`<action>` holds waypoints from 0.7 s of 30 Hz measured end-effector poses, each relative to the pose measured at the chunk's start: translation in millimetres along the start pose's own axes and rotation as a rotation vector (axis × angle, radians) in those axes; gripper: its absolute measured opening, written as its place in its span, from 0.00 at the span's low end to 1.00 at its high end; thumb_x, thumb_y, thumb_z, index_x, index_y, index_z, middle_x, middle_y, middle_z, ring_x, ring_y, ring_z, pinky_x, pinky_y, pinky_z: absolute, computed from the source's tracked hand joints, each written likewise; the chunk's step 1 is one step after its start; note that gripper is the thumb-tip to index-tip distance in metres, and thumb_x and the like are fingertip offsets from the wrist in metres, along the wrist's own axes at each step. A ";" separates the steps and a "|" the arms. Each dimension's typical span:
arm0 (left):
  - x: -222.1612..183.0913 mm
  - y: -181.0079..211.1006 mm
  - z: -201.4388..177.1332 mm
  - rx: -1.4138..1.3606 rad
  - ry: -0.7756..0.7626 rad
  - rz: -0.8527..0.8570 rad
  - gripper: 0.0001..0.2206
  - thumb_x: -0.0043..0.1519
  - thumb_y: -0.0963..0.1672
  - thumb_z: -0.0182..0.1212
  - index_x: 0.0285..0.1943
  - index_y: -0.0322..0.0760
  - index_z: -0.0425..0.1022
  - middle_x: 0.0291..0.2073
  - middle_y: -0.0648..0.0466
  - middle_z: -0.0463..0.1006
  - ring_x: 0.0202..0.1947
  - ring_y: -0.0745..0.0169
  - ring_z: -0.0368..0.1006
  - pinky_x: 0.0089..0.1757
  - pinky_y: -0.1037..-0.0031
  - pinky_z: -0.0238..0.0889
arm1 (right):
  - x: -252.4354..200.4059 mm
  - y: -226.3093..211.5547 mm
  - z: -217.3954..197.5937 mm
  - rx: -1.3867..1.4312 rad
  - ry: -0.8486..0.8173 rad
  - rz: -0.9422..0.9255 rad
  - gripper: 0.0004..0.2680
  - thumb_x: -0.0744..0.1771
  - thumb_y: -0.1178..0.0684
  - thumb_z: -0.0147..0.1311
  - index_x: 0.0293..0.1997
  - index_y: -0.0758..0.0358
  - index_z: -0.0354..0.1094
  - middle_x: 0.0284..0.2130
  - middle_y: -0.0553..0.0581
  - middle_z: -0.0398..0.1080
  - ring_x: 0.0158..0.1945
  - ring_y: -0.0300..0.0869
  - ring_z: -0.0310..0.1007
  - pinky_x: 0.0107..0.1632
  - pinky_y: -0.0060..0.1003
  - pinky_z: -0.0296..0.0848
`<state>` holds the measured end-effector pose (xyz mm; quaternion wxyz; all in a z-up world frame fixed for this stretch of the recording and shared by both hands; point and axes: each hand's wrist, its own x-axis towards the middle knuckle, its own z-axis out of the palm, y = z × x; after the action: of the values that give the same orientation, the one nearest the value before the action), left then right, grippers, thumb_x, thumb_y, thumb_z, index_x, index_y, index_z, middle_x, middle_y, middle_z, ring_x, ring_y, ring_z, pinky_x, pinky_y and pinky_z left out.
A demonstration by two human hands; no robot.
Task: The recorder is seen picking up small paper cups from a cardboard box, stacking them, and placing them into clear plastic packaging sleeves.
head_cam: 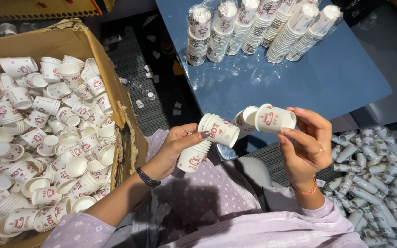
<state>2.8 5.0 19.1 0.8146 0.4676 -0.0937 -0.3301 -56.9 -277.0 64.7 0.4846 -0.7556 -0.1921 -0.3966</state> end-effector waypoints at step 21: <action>-2.9 4.8 6.3 0.067 -0.060 -0.017 0.15 0.62 0.45 0.65 0.51 0.25 0.78 0.36 0.44 0.83 0.31 0.62 0.83 0.33 0.75 0.77 | 20.5 -20.2 18.0 -0.157 -0.343 -0.307 0.24 0.59 0.47 0.70 0.57 0.61 0.61 0.52 0.66 0.71 0.57 0.59 0.71 0.61 0.56 0.66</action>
<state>-0.2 4.1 26.9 0.7924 0.4856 -0.1250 -0.3474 -50.6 -253.8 88.6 0.3188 -0.8092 -0.3530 -0.3451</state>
